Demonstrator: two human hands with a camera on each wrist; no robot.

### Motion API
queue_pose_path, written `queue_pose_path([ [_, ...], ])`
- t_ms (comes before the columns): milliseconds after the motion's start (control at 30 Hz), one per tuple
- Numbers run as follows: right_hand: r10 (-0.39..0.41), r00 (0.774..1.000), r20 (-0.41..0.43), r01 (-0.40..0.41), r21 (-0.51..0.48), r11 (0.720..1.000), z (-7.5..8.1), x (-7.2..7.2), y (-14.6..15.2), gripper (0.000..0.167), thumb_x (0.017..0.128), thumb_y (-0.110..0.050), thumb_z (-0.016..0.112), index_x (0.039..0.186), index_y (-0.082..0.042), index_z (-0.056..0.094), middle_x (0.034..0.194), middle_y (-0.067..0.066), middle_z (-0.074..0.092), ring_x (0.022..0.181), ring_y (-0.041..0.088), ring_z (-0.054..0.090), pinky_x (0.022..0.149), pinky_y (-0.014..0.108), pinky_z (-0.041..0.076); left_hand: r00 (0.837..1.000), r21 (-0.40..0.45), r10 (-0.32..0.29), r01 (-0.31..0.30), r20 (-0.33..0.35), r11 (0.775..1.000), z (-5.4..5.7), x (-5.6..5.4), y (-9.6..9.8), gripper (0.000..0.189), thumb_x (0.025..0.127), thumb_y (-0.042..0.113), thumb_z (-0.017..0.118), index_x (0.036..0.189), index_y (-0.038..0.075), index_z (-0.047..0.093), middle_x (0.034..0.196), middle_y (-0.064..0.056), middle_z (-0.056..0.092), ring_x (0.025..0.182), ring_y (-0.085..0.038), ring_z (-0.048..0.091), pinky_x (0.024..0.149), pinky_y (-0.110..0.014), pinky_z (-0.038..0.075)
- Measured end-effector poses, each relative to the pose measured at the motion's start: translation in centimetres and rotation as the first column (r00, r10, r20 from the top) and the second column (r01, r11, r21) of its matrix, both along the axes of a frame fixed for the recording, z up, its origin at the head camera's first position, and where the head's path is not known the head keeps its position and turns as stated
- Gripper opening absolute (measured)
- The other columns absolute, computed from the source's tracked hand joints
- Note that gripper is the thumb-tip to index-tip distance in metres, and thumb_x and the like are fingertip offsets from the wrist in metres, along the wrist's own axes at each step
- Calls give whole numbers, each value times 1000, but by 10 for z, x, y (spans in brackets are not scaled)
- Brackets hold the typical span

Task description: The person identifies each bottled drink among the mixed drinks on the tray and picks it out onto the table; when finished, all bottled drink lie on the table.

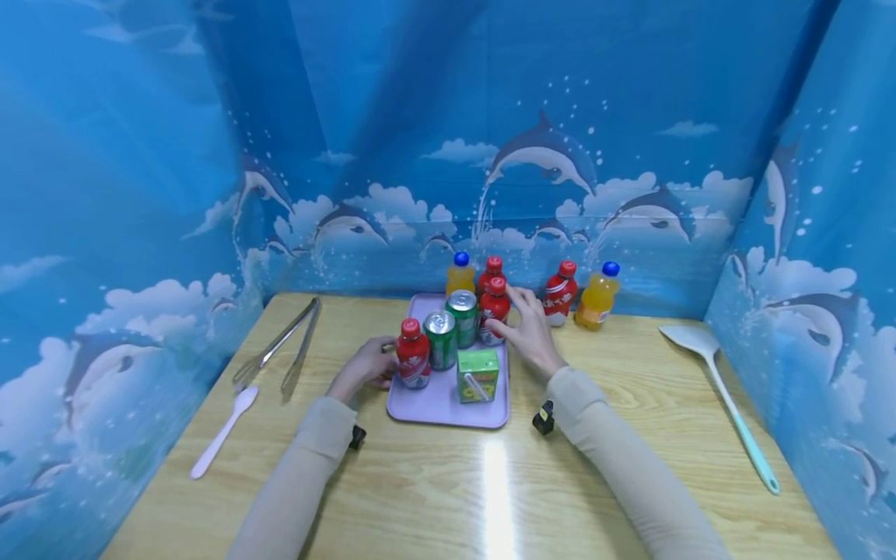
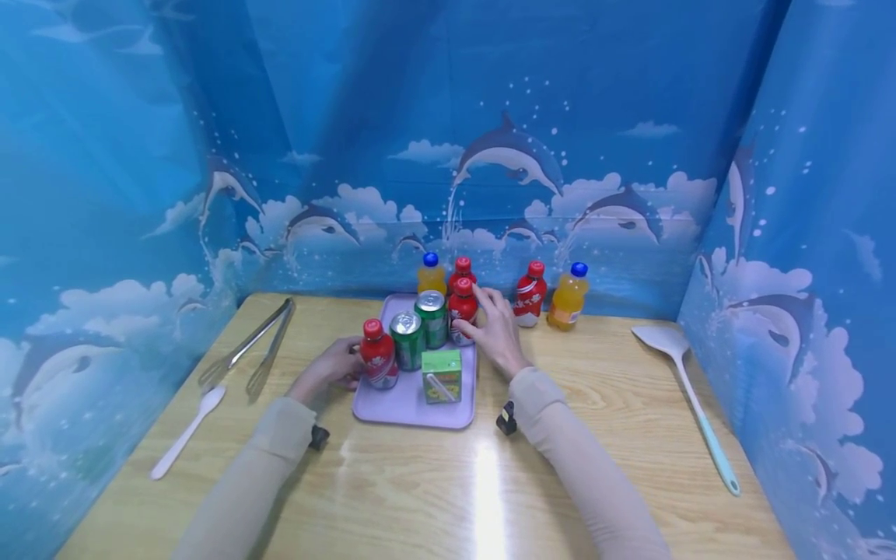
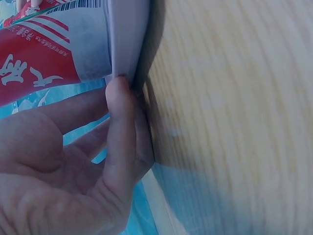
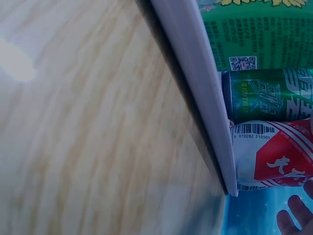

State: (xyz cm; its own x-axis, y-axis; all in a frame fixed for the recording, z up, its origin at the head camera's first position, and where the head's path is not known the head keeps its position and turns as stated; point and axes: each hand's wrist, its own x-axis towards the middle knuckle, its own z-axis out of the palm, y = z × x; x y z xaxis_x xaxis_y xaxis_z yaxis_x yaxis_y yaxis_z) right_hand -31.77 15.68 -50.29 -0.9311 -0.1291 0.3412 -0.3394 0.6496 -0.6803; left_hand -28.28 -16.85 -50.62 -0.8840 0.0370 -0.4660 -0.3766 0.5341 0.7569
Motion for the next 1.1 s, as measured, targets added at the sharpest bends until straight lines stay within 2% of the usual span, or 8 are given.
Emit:
queue_pose_path([
  [133, 1, 1000, -17, -2, -27, 1000, -1, 0, 0, 82, 92, -38, 80, 161, -13, 43, 156, 14, 51, 144, 37, 46, 122, 59, 42, 1000, 2, 2, -2, -1, 1000, 0, 0, 0, 67, 98, 4, 57, 162, 12, 40, 117, -21, 68, 87, -24, 68, 62, -26, 63],
  [433, -28, 999, -22, 27, -41, 999, 1, 2, -4, 79, 92, -35, 81, 159, -12, 46, 158, 15, 54, 140, 38, 50, 121, 59, 43, 1000, 17, 2, -2, -21, 1000, -1, -1, -1, 66, 96, -1, 56, 159, 12, 45, 104, -19, 67, 79, -20, 64, 59, -26, 63],
  [733, -28, 999, -33, 24, -105, 994, 0, 7, -6, 76, 90, -29, 83, 157, -12, 49, 156, 16, 56, 140, 36, 57, 116, 55, 52, 1000, 17, 3, -3, -10, 1000, 0, 0, -1, 66, 95, 1, 58, 159, 11, 44, 106, -19, 67, 82, -22, 66, 61, -26, 63],
  [867, -32, 999, -38, 27, -117, 993, 2, 8, -7, 76, 90, -27, 84, 156, -11, 51, 155, 16, 57, 140, 35, 57, 119, 54, 50, 1000, 9, 6, -6, -6, 1000, 1, -1, 0, 66, 96, 2, 58, 160, 11, 44, 109, -20, 67, 84, -22, 66, 61, -26, 63],
  [1100, -6, 1000, -18, 2, -196, 981, 9, 12, -8, 78, 90, -21, 83, 158, -15, 48, 154, 15, 57, 141, 34, 55, 121, 55, 47, 1000, 10, 10, -10, 10, 1000, -1, -2, 0, 67, 97, 2, 58, 161, 12, 42, 113, -21, 67, 85, -23, 67, 62, -27, 64],
])
